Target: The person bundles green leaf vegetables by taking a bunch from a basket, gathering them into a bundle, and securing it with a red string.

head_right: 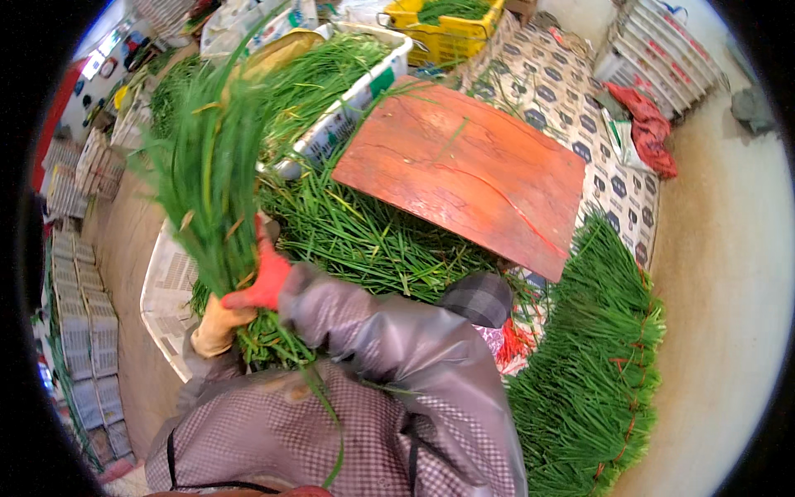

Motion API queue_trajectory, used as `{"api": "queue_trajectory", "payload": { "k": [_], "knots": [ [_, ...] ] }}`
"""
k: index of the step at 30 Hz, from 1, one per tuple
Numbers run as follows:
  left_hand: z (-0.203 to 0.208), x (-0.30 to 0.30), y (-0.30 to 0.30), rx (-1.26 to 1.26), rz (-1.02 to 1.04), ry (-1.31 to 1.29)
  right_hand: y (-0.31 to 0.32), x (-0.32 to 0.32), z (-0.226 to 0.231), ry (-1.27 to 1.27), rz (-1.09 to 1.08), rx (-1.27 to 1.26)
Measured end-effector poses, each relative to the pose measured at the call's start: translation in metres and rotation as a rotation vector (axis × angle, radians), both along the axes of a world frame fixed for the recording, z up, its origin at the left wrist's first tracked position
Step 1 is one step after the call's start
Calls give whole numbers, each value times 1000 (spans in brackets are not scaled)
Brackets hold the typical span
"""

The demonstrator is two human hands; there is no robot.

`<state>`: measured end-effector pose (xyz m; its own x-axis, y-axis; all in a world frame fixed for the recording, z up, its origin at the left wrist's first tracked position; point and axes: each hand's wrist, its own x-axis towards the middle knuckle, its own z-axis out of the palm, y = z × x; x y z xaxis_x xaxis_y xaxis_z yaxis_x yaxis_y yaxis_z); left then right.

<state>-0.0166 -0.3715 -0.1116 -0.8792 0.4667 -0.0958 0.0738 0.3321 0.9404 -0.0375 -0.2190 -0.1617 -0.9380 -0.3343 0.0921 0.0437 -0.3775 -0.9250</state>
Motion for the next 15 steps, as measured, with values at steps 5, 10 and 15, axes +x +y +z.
{"api": "queue_trajectory", "payload": {
  "k": [5, 10, 15],
  "knots": [
    [32, 20, -8, -71, 59, -100, -2, 14, 1, 144, -4, -157],
    [37, 12, 0, 118, 176, 2, 5, 6, 7, 51, 279, -207],
    [62, -33, 35, 162, 242, 325, 19, -35, 44, 78, 720, -966]
  ]
}}
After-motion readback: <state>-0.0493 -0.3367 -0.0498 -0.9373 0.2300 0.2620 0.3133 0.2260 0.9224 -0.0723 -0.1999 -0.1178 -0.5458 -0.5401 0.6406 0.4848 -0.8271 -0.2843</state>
